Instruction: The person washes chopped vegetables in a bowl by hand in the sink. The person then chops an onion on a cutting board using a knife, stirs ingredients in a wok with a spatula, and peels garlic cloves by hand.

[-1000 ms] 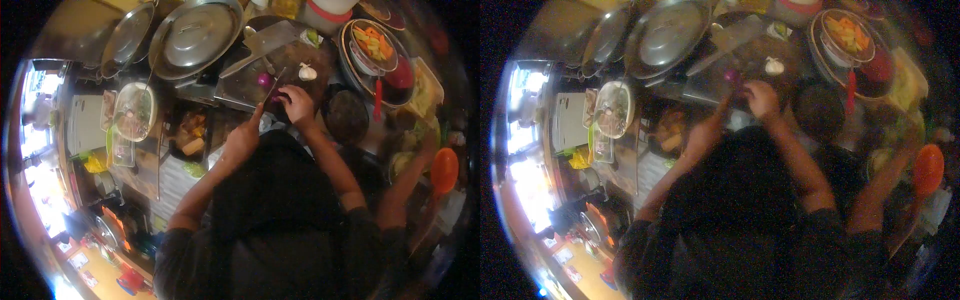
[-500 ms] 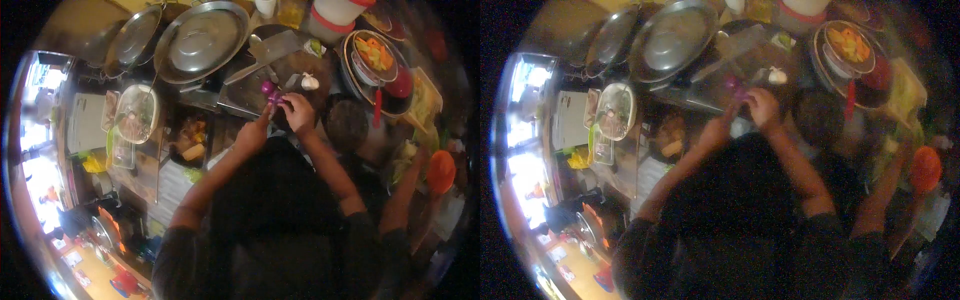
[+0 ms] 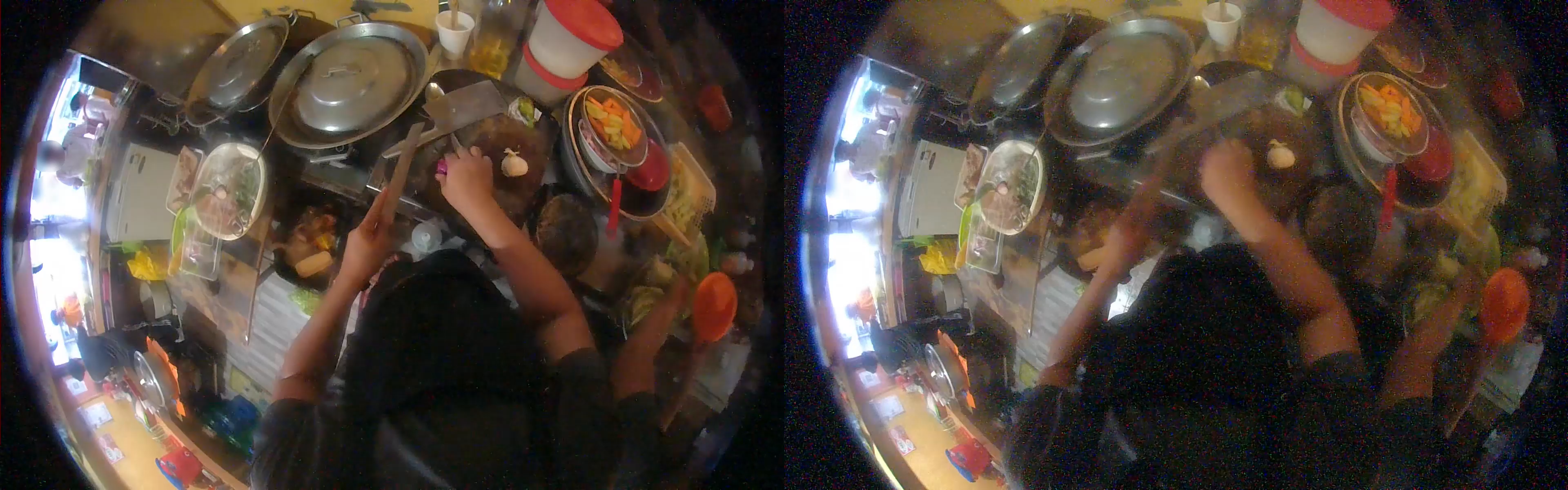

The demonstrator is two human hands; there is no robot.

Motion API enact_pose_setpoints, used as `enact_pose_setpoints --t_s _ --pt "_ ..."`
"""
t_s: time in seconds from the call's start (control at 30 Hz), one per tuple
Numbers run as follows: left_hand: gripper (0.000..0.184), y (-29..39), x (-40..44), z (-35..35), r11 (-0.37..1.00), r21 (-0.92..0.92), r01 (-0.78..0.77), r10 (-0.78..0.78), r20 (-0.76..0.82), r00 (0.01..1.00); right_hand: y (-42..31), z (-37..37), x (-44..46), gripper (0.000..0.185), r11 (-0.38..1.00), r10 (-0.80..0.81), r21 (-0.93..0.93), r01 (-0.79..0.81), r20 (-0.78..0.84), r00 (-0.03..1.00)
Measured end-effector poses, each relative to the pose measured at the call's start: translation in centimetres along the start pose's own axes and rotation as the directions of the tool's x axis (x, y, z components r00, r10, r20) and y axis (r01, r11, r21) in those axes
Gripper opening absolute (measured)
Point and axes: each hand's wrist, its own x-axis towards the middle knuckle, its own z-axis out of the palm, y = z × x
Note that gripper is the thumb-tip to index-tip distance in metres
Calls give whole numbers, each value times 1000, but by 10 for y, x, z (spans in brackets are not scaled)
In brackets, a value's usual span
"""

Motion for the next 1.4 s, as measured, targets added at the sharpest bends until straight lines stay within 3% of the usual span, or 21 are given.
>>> enact_pose_setpoints --t_s 0.13,0.2,0.3,0.5,0.6,0.67,0.73,0.8,0.9,1.0,1.1,1.2,1.23,1.3,1.4 --pt "52 -14 -13 4 995 31 -91 93 -83 992 -1 4 0 32 989 -44 133 58 -107 993" --pt "51 -14 -15 3 989 85 -123 130 -80 988 5 0 5 35 921 50 388 -33 -35 998" --pt "49 -6 -20 10 999 30 -30 30 -21 999 6 -10 -7 39 954 -6 300 -21 89 996" --pt "50 -22 -11 21 959 86 -271 280 -114 953 2 6 -9 41 972 -16 233 19 -13 1000" --pt "50 -17 -12 15 979 131 -155 161 -43 986 5 9 -5 41 968 -27 251 30 -15 1000" --pt "49 -6 -15 10 999 -37 -34 33 -12 999 9 9 5 41 960 -53 280 28 82 995" --pt "49 -8 -15 11 999 -15 -40 39 -24 999 10 7 9 40 950 -85 311 25 179 980" --pt "49 -14 -13 13 999 7 -50 50 -38 998 9 5 11 40 959 -161 249 135 88 983" --pt "50 -26 -8 18 998 -19 -67 66 -56 996 7 8 16 41 950 -180 272 155 68 981" --pt "50 -34 -11 20 958 52 -282 286 -156 945 9 1 17 41 947 -219 270 175 143 965" --pt "50 -50 -12 23 973 96 -210 215 -51 975 12 -2 20 39 918 -225 361 161 142 964" --pt "49 -44 -11 22 981 105 -165 174 -81 981 5 -9 16 37 927 -241 341 155 226 944" --pt "49 -56 -7 28 988 -14 -152 150 -104 983 0 -6 10 37 927 -242 341 156 227 943" --pt "49 -66 -8 31 981 -137 -137 120 -120 985 -14 2 -9 35 956 -232 189 224 22 972" --pt "49 -37 -17 18 995 -70 -76 69 -98 993 -35 10 -34 33 967 -253 15 255 -66 965"
